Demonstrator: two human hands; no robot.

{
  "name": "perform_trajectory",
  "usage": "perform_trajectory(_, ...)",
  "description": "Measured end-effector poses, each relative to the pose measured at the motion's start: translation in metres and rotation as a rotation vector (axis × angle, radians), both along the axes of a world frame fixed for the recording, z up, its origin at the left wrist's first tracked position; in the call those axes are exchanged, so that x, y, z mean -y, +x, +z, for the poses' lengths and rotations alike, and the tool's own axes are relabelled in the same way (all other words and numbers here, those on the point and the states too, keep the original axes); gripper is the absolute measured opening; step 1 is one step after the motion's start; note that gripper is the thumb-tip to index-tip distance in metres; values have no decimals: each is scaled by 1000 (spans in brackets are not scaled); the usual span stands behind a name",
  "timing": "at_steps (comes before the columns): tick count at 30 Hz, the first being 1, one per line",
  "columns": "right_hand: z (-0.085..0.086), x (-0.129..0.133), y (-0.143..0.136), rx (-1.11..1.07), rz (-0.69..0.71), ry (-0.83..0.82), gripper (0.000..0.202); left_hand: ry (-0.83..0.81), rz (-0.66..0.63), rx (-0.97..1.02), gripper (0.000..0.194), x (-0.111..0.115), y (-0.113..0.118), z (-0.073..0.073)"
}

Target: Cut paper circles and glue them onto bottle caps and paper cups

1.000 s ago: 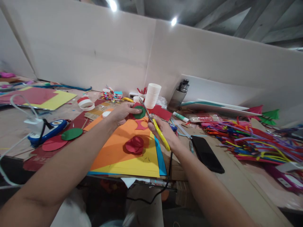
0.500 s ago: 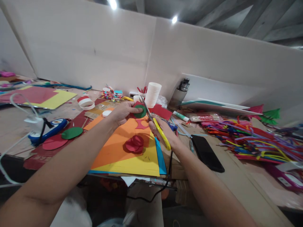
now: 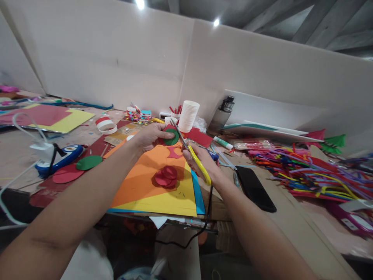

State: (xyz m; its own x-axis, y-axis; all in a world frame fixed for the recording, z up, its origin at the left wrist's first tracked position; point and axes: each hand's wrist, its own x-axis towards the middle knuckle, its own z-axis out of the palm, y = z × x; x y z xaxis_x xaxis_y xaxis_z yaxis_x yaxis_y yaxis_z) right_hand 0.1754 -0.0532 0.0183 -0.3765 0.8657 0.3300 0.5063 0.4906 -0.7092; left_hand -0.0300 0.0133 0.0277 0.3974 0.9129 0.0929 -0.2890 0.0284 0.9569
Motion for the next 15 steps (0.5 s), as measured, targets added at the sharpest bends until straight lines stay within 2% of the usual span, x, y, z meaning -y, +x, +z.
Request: perform_trajectory(15, 2, 0, 0, 109, 54, 3, 42, 23, -65, -178, 25, -3, -9, 4)
